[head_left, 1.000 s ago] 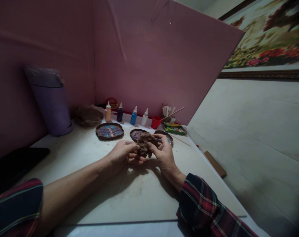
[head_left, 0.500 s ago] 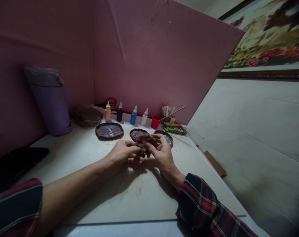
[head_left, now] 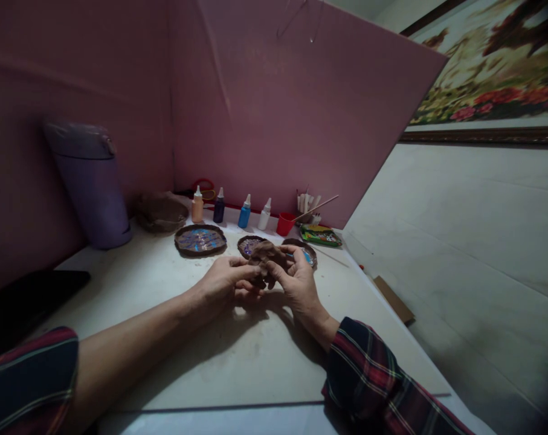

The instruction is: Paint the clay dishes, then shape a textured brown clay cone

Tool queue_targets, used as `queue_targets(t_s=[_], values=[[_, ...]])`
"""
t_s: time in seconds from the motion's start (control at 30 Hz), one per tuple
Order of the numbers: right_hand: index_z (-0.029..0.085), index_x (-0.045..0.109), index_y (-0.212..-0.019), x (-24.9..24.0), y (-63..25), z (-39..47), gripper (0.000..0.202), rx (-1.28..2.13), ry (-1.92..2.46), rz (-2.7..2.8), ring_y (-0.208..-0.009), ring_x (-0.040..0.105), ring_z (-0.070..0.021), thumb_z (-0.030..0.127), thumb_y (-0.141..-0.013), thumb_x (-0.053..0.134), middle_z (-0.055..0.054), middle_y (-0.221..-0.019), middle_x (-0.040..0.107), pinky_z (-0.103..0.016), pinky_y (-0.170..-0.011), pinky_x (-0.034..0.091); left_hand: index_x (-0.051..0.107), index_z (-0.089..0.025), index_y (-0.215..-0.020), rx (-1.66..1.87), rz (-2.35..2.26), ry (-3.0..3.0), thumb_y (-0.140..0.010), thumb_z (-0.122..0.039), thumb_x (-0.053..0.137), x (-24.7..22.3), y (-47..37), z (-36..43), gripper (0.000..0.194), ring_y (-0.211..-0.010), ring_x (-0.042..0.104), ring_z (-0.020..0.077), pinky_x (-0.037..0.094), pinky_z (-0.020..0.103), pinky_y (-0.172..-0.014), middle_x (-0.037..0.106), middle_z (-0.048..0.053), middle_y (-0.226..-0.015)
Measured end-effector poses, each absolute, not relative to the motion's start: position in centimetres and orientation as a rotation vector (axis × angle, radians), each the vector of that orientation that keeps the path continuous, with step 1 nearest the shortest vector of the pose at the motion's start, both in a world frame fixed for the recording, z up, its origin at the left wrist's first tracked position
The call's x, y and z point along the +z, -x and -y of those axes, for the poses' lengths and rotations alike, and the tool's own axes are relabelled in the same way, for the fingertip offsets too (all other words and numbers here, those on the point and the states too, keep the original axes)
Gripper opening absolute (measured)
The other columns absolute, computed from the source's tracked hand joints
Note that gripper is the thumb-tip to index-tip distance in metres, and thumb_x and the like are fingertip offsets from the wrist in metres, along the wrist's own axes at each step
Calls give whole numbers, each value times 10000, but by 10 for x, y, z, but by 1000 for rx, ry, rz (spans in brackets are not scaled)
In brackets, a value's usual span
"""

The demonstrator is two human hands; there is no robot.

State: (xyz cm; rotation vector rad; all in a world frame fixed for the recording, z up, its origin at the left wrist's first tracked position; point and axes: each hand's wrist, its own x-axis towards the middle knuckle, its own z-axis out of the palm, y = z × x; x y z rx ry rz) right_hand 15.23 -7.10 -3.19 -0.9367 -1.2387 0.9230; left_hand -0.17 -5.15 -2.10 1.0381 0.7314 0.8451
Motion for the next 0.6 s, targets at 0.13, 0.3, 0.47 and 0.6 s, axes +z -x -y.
queue_targets(t_s=[0.13, 0.3, 0.47, 0.6], values=[[217, 452, -980, -32, -151, 72, 389, 927, 937, 1247, -562, 584, -112, 330, -727, 725, -7, -878, 658, -240, -479, 482, 609, -98, -808, 883, -729, -1066, -634, -225, 781, -23, 1, 52, 276, -499, 611, 130, 516, 249, -495, 648, 51, -646], [223, 450, -983, -32, -151, 72, 378, 907, 948, 1266, -625, 607, -127, 314, -733, 720, -11, -893, 659, -243, -507, 495, 623, -101, -773, 895, -743, -1095, -612, -222, 785, -25, 1, 52, 258, -503, 623, 145, 509, 246, -480, 647, 47, -620], [222, 462, -979, -32, -151, 72, 384, 903, 942, 1266, -725, 628, -150, 311, -720, 731, -21, -919, 662, -238, -538, 500, 616, -97, -721, 886, -804, -1092, -608, -160, 746, -23, -1, 53, 184, -489, 619, 142, 494, 223, -456, 658, 68, -606], [218, 456, -991, -32, -152, 71, 383, 923, 931, 1239, -584, 585, -119, 328, -736, 720, -8, -873, 657, -243, -487, 484, 614, -94, -761, 846, -731, -1042, -646, -171, 724, -21, 1, 53, 177, -549, 652, 164, 524, 249, -519, 679, 95, -677]])
